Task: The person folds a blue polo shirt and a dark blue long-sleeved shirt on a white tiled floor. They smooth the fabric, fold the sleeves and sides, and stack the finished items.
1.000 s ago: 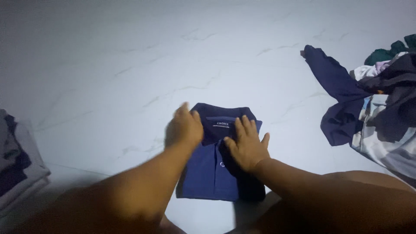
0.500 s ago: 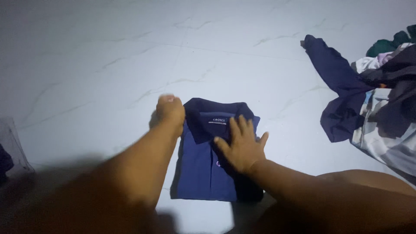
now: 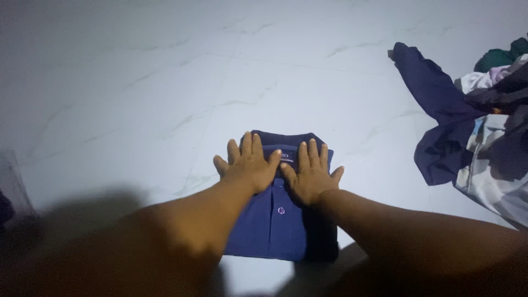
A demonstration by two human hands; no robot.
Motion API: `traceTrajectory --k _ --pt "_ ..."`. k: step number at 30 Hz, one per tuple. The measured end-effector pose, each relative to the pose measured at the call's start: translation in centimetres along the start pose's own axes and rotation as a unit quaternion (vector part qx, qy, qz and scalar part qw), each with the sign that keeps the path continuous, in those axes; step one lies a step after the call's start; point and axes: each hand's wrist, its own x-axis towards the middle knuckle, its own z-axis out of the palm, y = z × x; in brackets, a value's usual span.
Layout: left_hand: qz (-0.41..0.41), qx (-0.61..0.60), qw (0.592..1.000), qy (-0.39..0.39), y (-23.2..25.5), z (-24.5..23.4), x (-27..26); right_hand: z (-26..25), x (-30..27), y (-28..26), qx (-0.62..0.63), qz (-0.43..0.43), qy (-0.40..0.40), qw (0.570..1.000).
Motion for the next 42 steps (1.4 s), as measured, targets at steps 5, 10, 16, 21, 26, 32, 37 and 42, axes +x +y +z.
traceTrajectory --k 5,10,16,21,26,32,37,42 --pt "0.010 -0.105 0.992 0.076 -3.0 2.2 0.1 -0.3 -0.7 2.3 0.095 0.007 0.039 0.995" --pt "0.022 -0.087 0.970 0.227 -5.2 4.1 -4.8 -1.5 -4.0 1.7 0.207 0.084 0.081 0.971" --pt "-0.033 -0.072 0.994 0.071 -4.8 0.7 -7.7 -3.0 -6.5 2.4 0.355 0.153 0.070 0.920" --pt "-0.212 -0.390 0.882 0.157 -8.6 4.5 -5.9 -3.7 -8.0 2.9 0.439 0.203 -0.026 0.875" --pt "-0.248 -0.529 0.802 0.119 -12.9 11.9 -0.7 -3.2 -9.1 2.4 0.512 0.239 -0.141 0.813" --pt "-0.277 -0.714 0.642 0.034 -11.2 15.6 -1.5 -2.2 -8.3 3.0 0.573 0.225 -0.254 0.746" --pt "-0.280 -0.831 0.479 -0.051 -6.7 12.5 -7.0 -1.2 -6.0 3.3 0.653 0.117 -0.286 0.692" --pt "-0.261 -0.906 0.301 -0.145 -4.1 4.6 -13.4 -3.0 -6.8 1.2 0.750 0.119 -0.211 0.615"
